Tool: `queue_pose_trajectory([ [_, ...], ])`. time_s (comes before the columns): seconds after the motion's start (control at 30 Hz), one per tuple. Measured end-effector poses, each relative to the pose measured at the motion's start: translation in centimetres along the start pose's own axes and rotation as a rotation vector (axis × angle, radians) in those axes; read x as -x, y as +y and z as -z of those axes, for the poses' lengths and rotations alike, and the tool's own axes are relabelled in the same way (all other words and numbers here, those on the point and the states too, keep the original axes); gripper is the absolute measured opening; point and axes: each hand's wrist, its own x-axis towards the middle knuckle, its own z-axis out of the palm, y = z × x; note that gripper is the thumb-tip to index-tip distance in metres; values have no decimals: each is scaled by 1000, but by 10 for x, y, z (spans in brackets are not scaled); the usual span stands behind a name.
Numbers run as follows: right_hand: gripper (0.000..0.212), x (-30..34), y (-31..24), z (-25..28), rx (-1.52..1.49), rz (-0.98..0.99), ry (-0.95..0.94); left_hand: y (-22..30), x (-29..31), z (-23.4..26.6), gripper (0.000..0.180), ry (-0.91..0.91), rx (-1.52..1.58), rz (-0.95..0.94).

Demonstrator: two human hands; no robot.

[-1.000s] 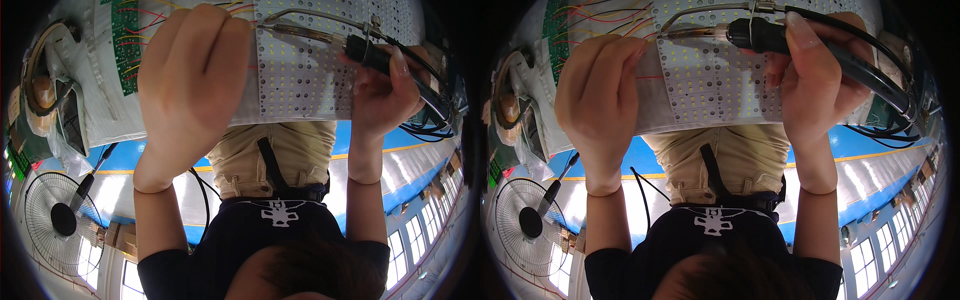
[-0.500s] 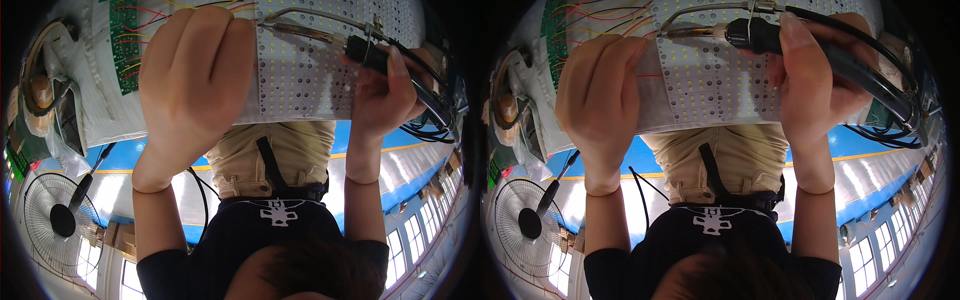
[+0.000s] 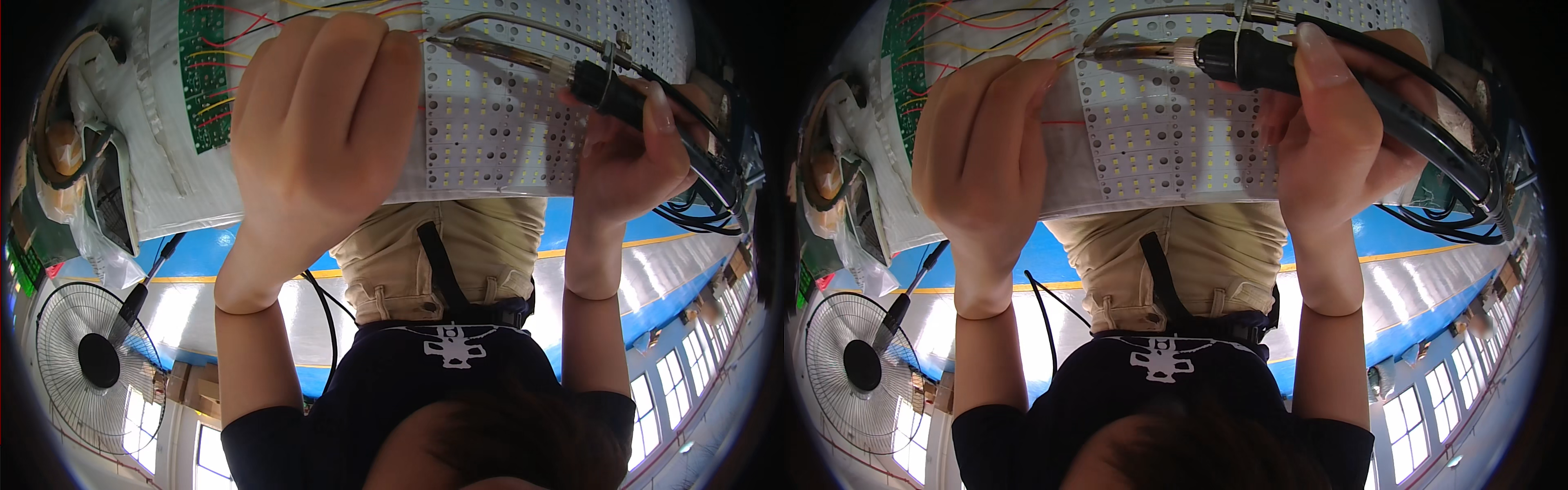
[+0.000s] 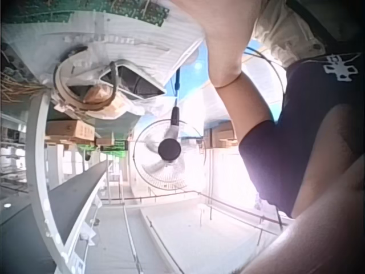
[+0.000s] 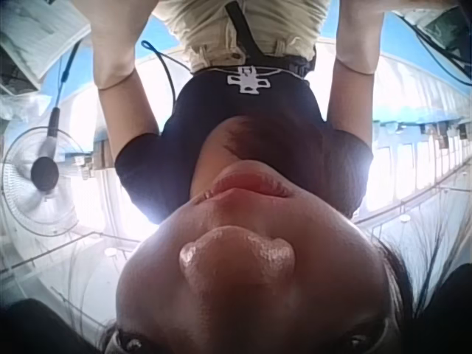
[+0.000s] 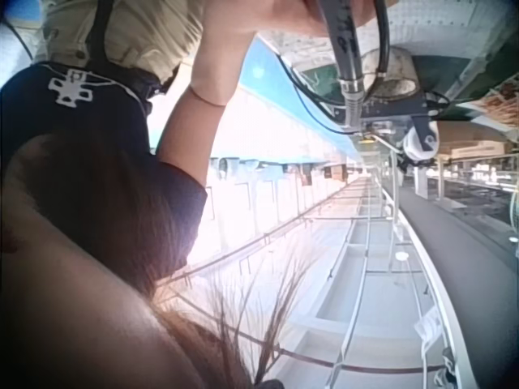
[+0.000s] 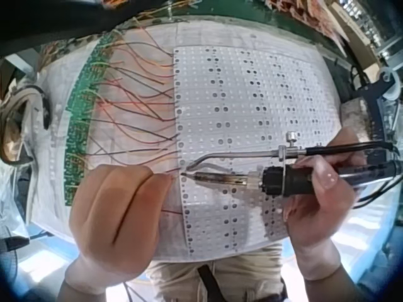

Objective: Soldering colored wires onto a large multi-LED circuit board on a factory assembly line.

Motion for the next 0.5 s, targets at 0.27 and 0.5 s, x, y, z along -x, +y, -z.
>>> queue_pose_trajectory([
  [0.27, 10, 1, 8, 12, 95, 38, -20, -1, 0, -1, 17, -10, 8, -15],
  [0.5, 10, 2, 8, 15, 124, 70, -93, 0, 1, 0, 17, -10, -6, -8],
])
